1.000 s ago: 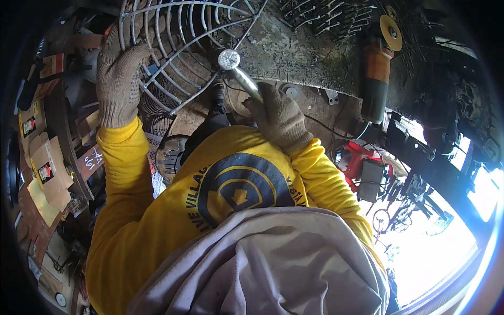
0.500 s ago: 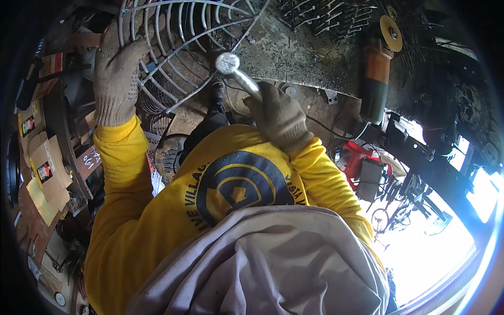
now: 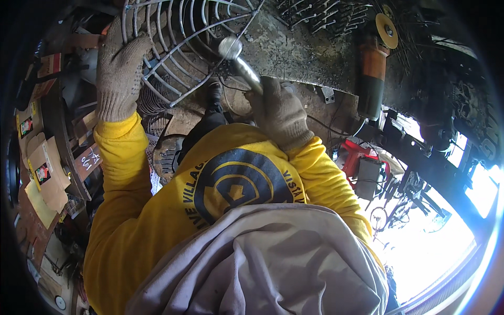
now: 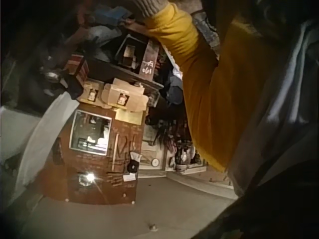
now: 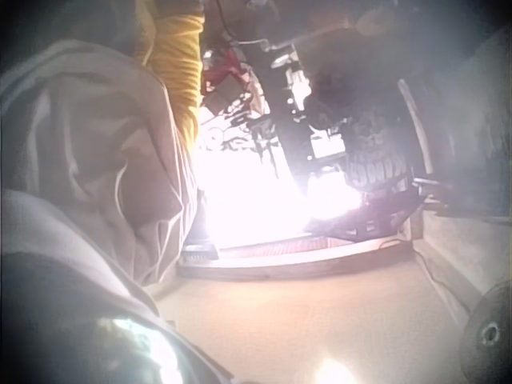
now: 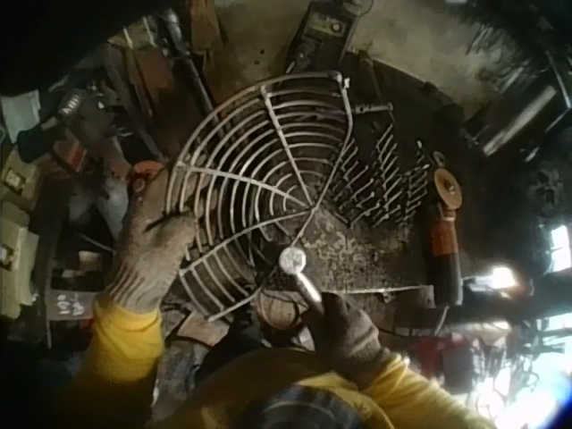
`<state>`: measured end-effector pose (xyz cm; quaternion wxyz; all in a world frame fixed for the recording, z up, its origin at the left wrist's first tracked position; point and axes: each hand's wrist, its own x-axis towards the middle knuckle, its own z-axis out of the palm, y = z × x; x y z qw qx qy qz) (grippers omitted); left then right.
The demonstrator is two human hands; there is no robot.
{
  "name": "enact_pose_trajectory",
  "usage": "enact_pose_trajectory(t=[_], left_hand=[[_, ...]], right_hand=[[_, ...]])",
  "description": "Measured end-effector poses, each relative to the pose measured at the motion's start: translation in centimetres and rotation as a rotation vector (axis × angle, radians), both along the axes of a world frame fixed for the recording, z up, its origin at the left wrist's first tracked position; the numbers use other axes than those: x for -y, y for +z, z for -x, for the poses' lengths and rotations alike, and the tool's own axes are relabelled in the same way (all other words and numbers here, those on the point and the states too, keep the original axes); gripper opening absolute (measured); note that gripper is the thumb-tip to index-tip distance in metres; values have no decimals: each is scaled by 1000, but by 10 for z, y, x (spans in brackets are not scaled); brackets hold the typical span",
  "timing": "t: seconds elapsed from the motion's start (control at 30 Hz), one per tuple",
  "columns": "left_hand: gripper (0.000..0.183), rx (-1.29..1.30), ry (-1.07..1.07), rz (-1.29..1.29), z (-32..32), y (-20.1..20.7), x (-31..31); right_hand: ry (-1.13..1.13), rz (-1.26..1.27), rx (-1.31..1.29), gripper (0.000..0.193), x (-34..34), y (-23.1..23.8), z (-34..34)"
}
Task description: The person welds metal rods onto a curved cage structure using a welding torch, then grinds the weld points with an angle grinder and taps the structure with a hammer.
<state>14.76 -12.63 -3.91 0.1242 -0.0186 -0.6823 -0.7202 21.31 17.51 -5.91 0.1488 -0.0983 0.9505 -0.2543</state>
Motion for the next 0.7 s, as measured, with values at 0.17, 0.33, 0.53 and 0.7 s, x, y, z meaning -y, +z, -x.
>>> enact_pose_trajectory(t=[0.17, 0.33, 0.53, 0.7], left_hand=[[41, 26, -24, 209, 0, -4, 14], [42, -13, 7, 159, -6, -9, 7], [49, -151, 35, 92, -14, 14, 4], [51, -78, 20, -122, -27, 58, 4]], right_hand=[[-118, 196, -68, 39, -8, 10, -2], [-120, 112, -278, 37, -40, 7, 1], [-37, -347, -460, 43, -64, 17, 29], [51, -207, -655, 44, -65, 31, 30]])
